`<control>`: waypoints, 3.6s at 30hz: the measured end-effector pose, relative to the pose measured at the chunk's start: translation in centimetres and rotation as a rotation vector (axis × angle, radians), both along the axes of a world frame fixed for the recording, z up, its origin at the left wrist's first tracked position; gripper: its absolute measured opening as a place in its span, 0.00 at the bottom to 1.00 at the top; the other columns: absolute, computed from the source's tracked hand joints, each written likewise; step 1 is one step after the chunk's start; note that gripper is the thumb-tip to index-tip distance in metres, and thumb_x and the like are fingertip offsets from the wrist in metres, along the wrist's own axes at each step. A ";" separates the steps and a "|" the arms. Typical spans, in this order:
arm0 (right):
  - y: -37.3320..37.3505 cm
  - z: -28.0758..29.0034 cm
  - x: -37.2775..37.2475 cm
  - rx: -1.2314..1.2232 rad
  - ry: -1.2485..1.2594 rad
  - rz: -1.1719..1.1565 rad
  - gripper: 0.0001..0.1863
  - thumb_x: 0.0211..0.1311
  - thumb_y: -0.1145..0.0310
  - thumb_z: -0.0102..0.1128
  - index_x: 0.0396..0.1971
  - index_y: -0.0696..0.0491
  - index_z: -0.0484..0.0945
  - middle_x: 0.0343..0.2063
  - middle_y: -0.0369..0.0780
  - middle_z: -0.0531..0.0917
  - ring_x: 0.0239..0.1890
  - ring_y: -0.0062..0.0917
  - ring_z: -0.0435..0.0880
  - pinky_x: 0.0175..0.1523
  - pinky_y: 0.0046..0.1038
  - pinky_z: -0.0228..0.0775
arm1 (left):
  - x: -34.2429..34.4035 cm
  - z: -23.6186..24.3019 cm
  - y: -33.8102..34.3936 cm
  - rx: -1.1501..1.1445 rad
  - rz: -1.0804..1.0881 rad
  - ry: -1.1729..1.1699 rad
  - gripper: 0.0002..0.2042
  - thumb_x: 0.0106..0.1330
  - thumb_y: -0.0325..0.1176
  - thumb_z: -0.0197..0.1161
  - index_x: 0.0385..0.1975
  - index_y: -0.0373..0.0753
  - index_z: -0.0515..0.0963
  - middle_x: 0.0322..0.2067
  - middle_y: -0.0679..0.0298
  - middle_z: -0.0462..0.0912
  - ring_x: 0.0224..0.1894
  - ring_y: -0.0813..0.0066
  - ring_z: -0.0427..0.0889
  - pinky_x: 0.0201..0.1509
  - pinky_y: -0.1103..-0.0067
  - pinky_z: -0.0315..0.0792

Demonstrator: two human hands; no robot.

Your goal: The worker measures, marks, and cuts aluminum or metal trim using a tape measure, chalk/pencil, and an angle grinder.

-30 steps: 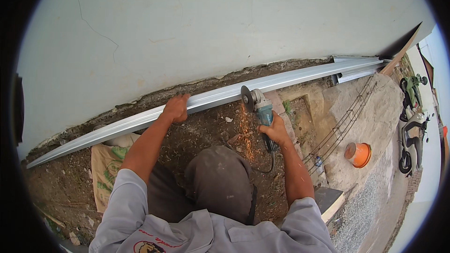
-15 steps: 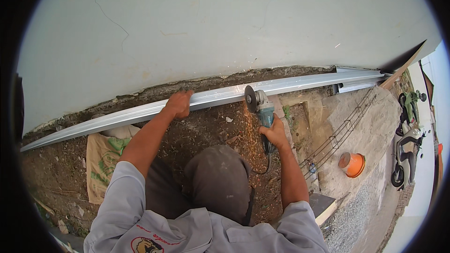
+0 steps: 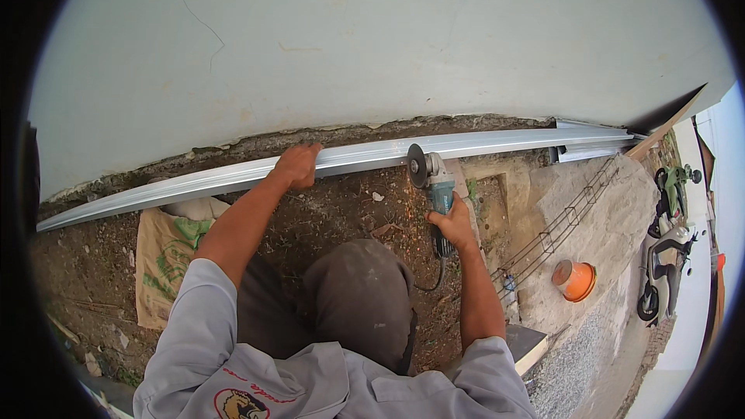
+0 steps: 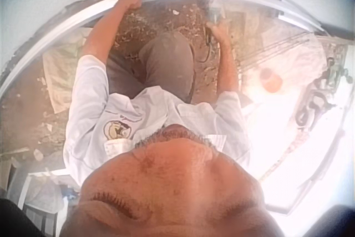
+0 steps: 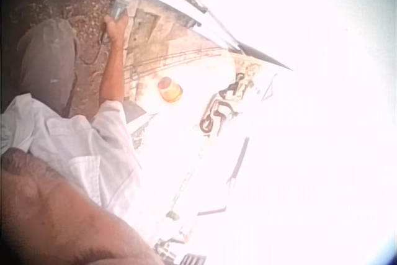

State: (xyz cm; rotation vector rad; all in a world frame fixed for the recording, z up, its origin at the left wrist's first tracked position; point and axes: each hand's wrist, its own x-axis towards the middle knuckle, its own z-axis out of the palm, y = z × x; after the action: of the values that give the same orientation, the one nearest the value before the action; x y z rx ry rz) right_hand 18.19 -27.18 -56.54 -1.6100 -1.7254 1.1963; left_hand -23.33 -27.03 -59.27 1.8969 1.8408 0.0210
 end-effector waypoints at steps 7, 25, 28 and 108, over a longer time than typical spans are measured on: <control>-0.1 1.1 -0.7 0.037 -0.020 -0.001 0.35 0.43 0.68 0.74 0.52 0.67 0.72 0.41 0.46 0.84 0.42 0.31 0.83 0.51 0.30 0.74 | -0.1 -0.4 -0.1 0.054 0.007 -0.020 0.24 0.59 0.23 0.56 0.59 0.32 0.70 0.52 0.42 0.79 0.58 0.45 0.78 0.62 0.59 0.72; 0.5 0.5 -0.7 0.014 0.002 -0.009 0.33 0.44 0.68 0.74 0.51 0.66 0.73 0.40 0.45 0.85 0.42 0.31 0.83 0.51 0.30 0.74 | 0.0 0.1 0.0 0.005 0.018 -0.005 0.24 0.58 0.22 0.57 0.58 0.32 0.70 0.53 0.42 0.78 0.59 0.45 0.77 0.64 0.58 0.69; 0.4 -0.2 -0.1 0.043 -0.020 -0.021 0.33 0.44 0.68 0.74 0.52 0.66 0.73 0.40 0.45 0.84 0.42 0.30 0.83 0.51 0.30 0.74 | 0.0 0.1 0.2 0.001 0.020 -0.017 0.24 0.58 0.22 0.57 0.58 0.32 0.70 0.53 0.42 0.79 0.59 0.45 0.77 0.64 0.58 0.70; -2.6 0.0 -0.2 0.002 0.165 -0.010 0.36 0.45 0.72 0.74 0.56 0.66 0.70 0.42 0.42 0.81 0.43 0.28 0.79 0.52 0.28 0.72 | 0.3 2.0 -2.9 0.065 -0.049 0.174 0.39 0.37 0.46 0.86 0.46 0.33 0.71 0.40 0.45 0.84 0.46 0.46 0.85 0.52 0.61 0.79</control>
State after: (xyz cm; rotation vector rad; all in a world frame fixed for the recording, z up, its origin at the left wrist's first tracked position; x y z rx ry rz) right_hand 17.94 -29.73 -56.53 -1.4721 -1.6127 1.2841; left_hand -23.03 -29.89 -57.29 2.0445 1.9261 -0.1052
